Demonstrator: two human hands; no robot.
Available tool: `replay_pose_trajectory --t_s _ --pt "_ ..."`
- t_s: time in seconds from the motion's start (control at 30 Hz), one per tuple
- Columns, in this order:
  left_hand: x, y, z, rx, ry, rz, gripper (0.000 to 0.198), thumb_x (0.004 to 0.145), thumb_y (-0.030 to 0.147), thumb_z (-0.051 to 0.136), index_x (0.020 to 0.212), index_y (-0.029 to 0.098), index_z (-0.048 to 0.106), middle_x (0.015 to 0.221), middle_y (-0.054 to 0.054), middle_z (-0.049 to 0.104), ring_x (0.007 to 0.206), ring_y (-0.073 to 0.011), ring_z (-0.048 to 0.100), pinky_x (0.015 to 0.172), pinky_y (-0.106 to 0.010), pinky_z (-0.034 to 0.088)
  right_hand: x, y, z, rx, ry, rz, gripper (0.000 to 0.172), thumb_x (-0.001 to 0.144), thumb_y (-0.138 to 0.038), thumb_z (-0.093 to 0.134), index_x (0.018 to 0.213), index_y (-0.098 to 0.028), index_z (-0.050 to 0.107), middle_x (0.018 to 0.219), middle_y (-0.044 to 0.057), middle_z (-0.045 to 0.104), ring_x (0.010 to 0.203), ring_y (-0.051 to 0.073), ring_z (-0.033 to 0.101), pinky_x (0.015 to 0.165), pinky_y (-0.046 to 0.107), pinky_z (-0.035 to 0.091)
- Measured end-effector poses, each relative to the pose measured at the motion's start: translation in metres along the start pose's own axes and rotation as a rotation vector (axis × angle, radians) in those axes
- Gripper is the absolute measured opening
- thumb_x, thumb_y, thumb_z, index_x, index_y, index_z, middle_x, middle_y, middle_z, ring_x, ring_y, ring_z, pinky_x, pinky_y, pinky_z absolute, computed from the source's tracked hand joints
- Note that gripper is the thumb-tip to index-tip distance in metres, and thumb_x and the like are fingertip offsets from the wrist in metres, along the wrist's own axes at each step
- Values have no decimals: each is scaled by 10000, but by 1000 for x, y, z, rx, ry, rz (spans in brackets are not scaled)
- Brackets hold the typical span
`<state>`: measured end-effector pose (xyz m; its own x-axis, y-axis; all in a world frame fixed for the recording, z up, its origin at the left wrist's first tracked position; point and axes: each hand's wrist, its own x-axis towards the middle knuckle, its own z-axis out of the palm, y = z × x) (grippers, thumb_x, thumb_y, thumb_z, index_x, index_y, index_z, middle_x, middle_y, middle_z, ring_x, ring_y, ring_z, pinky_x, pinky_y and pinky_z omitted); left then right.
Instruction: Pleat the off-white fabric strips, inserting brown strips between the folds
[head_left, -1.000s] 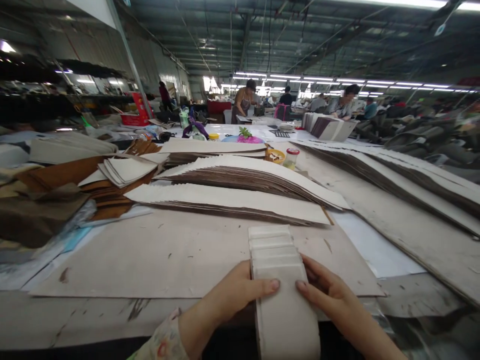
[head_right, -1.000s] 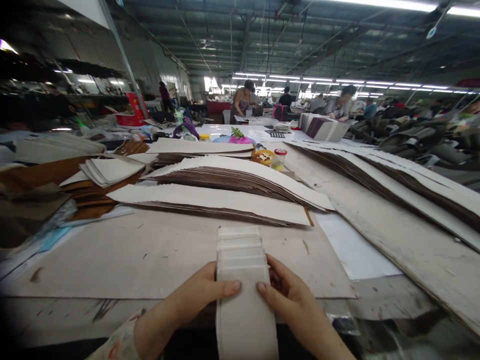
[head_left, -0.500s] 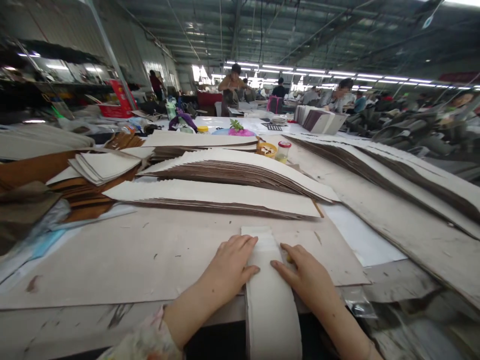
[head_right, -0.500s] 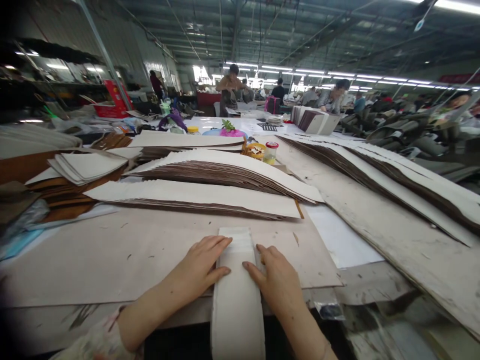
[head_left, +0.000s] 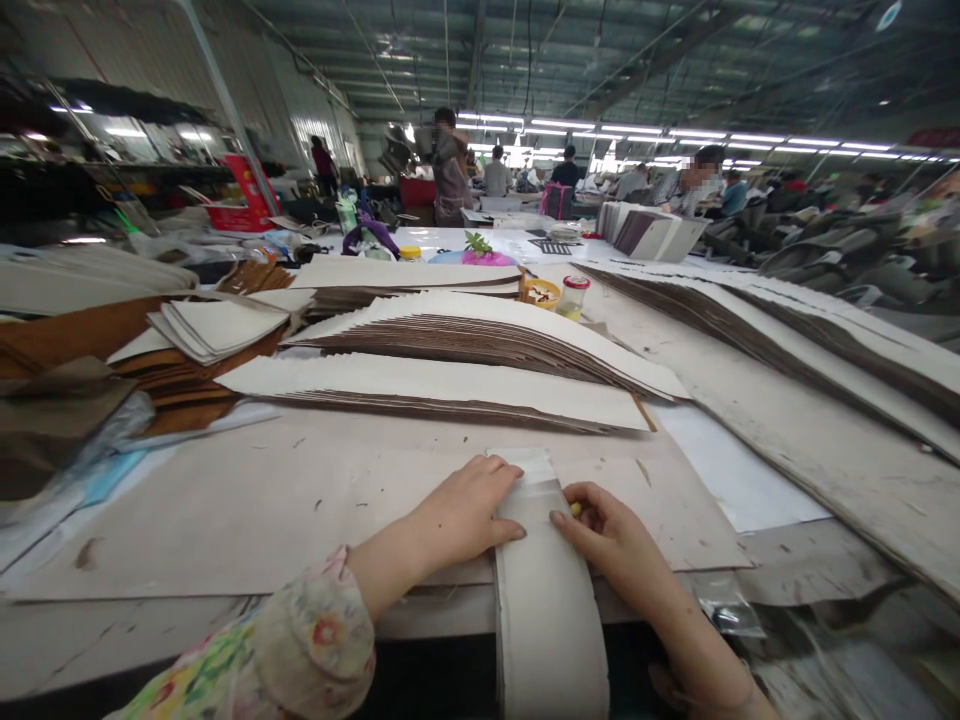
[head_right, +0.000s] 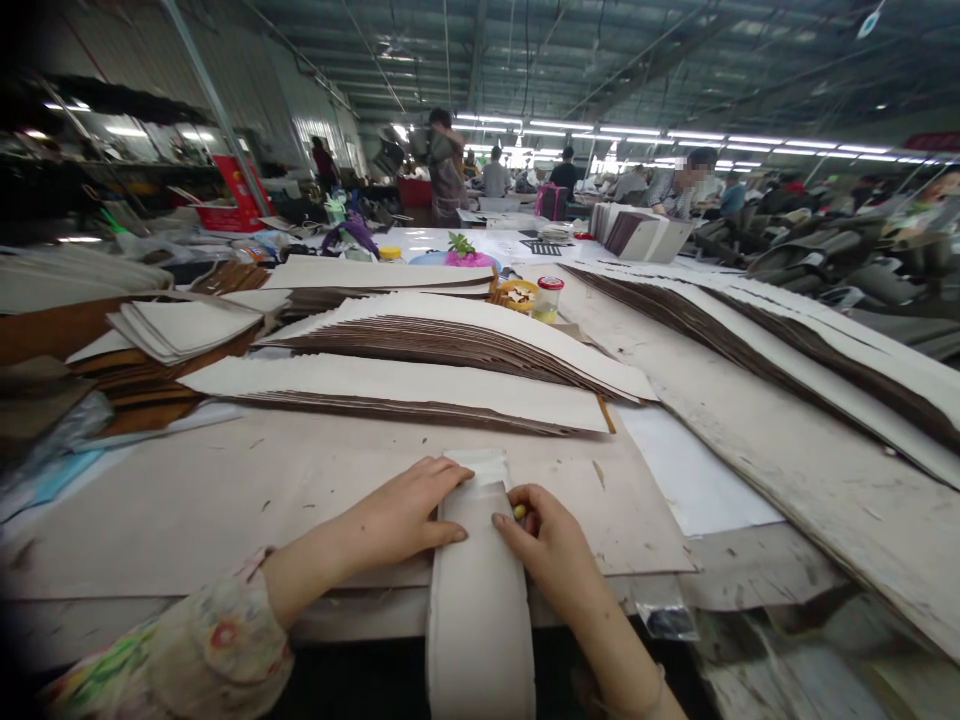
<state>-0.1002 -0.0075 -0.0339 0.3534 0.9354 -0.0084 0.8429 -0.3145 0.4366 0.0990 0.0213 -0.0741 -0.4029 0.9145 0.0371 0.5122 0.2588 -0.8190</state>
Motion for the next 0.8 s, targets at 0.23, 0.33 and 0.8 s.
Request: replay_pose_trajectory --t_s 0.23,0.33,0.8 --pt "-2 0 -1 -43 49 -9 517 697 296 628 1166 187 440 1158 -73 458 1030 -224 466 887 -335 388 -12 -1 3 28 -8 -348 176 694 -103 429 808 -216 500 919 39 582 915 181 521 799 321 412" --pt "-5 6 1 23 80 -8 354 706 287 629 1030 205 511 1154 -57 444 1010 -220 470 845 -353 391 -14 1 4 119 -68 -297 164 706 -97 420 807 -215 476 907 27 589 908 169 533 803 302 415" --pt "-4 15 -3 176 22 -37 193 753 321 584 873 182 522 945 -39 542 944 -239 465 795 -379 358 -21 8 13 -282 327 -349 222 834 -249 466 1051 -204 476 938 80 540 888 223 499 759 390 439"
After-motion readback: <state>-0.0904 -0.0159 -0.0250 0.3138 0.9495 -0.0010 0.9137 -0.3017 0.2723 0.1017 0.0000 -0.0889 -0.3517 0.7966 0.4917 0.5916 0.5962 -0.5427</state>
